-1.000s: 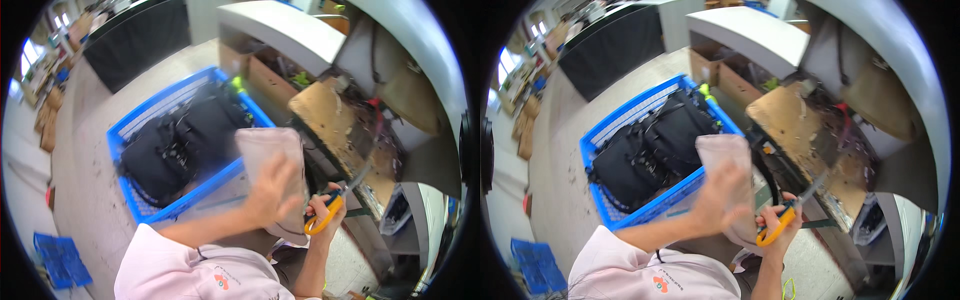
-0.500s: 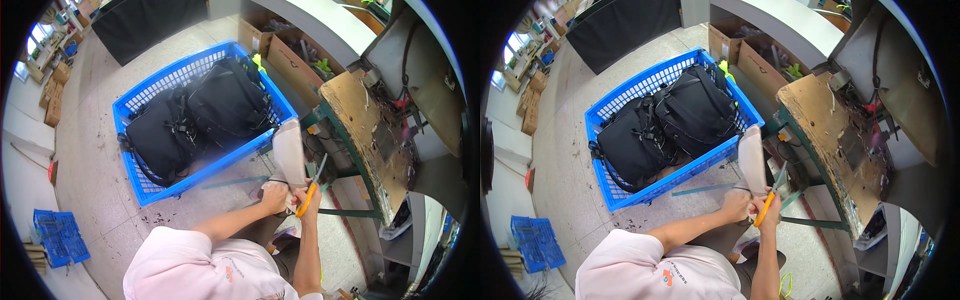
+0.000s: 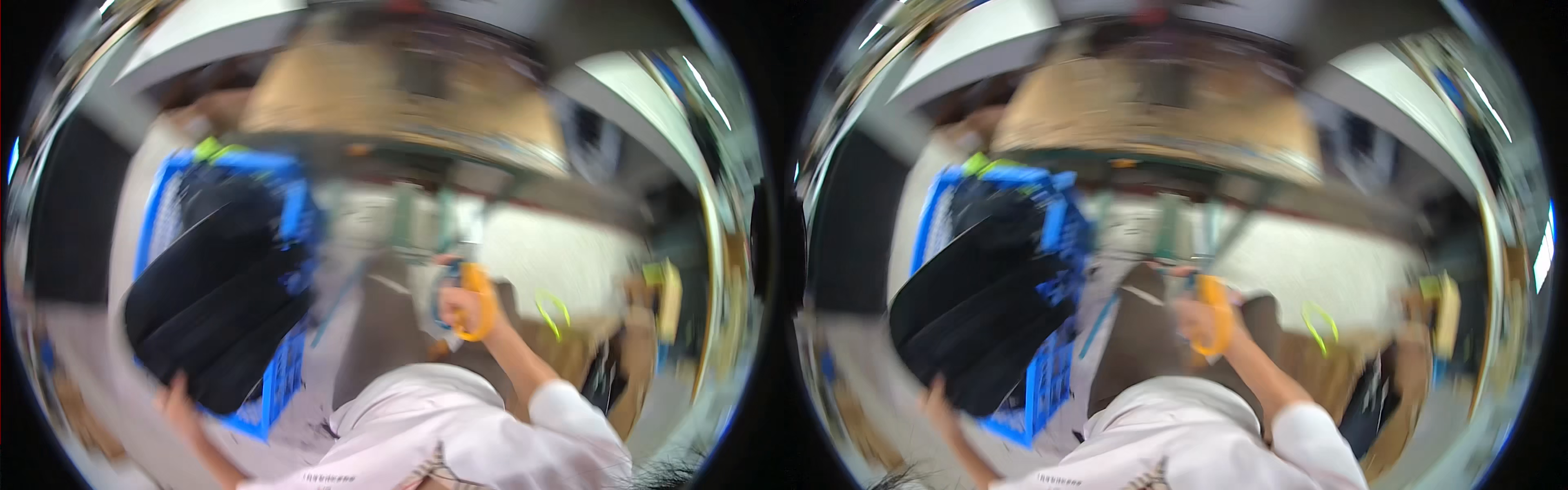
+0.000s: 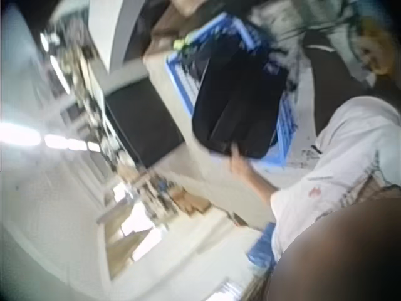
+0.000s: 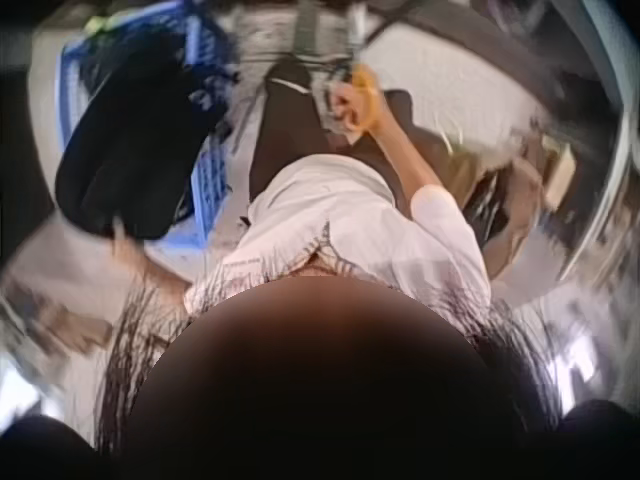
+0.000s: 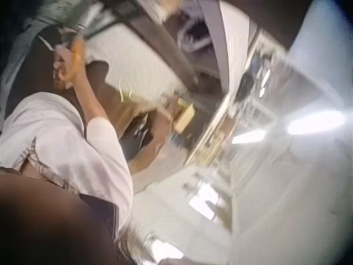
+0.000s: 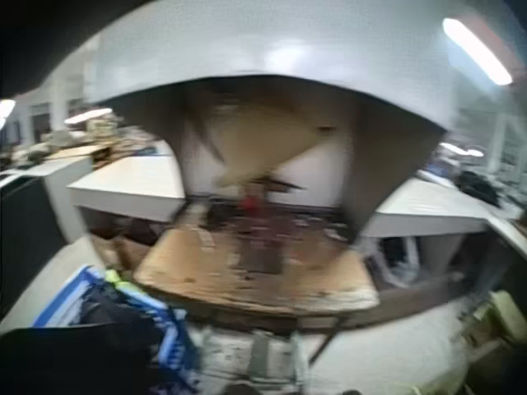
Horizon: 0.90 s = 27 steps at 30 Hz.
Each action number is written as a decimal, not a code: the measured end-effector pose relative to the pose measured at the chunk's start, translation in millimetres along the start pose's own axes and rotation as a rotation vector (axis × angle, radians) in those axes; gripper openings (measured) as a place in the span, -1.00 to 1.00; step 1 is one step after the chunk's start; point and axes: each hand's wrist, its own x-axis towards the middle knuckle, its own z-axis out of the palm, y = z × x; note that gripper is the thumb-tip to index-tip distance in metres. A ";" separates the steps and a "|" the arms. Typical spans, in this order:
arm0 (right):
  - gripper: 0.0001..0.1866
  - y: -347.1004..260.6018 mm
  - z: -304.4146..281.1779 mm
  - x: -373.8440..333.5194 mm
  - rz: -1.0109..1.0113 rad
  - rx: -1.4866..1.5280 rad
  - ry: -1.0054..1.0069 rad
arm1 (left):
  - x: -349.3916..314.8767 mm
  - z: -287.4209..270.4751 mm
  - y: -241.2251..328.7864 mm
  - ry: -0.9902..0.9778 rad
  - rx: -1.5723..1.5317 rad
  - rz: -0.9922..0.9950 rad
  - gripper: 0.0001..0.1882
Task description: Trimming excess fabric and loose threads from backpack panels using a pair of scissors.
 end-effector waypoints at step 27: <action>-0.49 250.4 -129.0 -311.4 -0.069 -0.723 1.557 | -224.4 397.5 -13.2 -1.311 0.735 1.418 -0.48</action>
